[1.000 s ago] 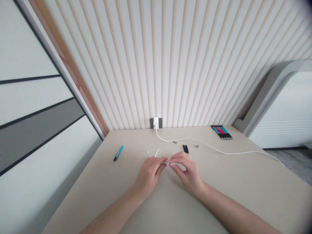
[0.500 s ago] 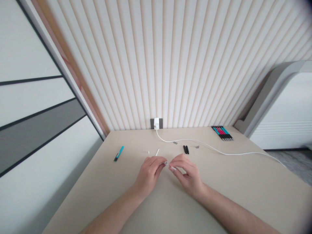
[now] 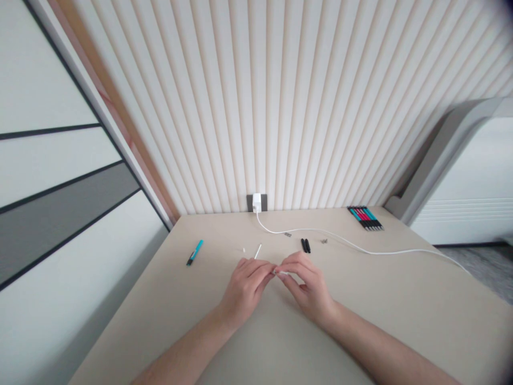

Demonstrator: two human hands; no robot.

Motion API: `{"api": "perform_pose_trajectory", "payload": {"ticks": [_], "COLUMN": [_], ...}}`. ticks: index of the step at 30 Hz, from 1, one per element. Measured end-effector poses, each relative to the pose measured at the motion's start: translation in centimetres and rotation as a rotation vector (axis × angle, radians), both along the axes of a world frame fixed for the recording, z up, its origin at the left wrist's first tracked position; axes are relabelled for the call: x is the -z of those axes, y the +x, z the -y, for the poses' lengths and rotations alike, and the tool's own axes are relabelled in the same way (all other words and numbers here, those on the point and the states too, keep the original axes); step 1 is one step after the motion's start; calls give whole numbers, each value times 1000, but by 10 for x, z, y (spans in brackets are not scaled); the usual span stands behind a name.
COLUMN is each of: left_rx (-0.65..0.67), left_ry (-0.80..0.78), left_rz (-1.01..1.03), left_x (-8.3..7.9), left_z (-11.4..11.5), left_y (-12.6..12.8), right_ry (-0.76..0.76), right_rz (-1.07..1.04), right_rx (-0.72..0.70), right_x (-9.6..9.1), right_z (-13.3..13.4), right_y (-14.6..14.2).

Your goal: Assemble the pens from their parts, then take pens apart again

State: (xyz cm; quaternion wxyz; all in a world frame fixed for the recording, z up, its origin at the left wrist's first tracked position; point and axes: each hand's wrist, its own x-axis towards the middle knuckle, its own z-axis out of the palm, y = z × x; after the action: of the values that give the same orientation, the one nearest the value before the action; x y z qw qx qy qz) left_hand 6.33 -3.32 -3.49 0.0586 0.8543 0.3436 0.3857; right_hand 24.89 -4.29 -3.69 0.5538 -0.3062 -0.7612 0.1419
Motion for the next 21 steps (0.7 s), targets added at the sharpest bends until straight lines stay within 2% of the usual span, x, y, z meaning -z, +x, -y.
{"api": "perform_pose_trajectory", "payload": {"ticks": [8,21], "left_rx": [55,-35], "left_ry": [-59,-4], "left_rz": [-10,-24], "left_x": [2,5], "left_z": [0,-9], "left_y": [-1,-6], "right_ry": [-33,-55], "right_rz": [37,29], "right_rx": [7,8], "right_x": [5,6], "right_z": [-1,-5], "right_y": [-3,2]}}
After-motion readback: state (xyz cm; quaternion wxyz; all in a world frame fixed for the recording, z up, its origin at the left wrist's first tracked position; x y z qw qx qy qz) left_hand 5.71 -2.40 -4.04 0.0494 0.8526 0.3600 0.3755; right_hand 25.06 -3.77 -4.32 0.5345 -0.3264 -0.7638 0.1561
